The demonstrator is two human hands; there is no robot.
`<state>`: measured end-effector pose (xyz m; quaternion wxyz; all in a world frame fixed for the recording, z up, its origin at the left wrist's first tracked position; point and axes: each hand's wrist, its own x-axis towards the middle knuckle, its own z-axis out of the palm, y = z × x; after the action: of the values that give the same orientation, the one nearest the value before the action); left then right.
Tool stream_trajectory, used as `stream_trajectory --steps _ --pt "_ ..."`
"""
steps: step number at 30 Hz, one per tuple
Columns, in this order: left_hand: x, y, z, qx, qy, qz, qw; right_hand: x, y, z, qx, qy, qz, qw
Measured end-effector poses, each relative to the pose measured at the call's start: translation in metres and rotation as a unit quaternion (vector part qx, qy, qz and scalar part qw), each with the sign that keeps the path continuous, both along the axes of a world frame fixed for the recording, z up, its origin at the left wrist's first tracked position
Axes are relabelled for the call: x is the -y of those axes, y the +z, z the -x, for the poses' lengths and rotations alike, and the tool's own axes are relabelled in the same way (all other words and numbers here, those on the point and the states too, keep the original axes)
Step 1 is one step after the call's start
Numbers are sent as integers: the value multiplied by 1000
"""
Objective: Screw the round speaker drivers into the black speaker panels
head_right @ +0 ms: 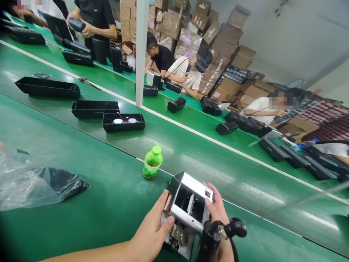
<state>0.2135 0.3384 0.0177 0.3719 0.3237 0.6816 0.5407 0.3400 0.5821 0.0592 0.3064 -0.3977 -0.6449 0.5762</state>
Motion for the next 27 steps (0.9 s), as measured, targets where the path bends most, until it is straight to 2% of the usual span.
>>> stream_trajectory --steps 4,6,8,10,11,13,16,18,22,27 --pt "-14 -10 -26 28 -34 -30 999 19 23 -17 17 -61 45 997" --pt "-18 -8 -37 41 -61 -23 997 26 32 -25 27 -91 52 994" --pt "-17 -1 -38 15 -90 -4 996 28 36 -31 35 -115 55 991" --pt "-14 8 -23 -59 -127 17 990 28 37 -34 38 -133 53 989" --pt "-14 12 -11 -111 -147 27 983 28 36 -35 37 -138 52 988" --pt "-16 15 21 -158 -167 27 973 29 36 -35 31 -139 49 989" --pt "-32 13 67 -227 -135 48 963 32 37 -32 14 -122 49 991" --pt "-46 9 84 -277 -130 66 950 36 35 -31 5 -111 56 992" --pt "-61 1 82 -350 -145 98 920 49 22 -33 -1 -102 102 990" --pt "-59 0 79 -401 -157 98 897 69 8 -33 -25 -105 137 985"
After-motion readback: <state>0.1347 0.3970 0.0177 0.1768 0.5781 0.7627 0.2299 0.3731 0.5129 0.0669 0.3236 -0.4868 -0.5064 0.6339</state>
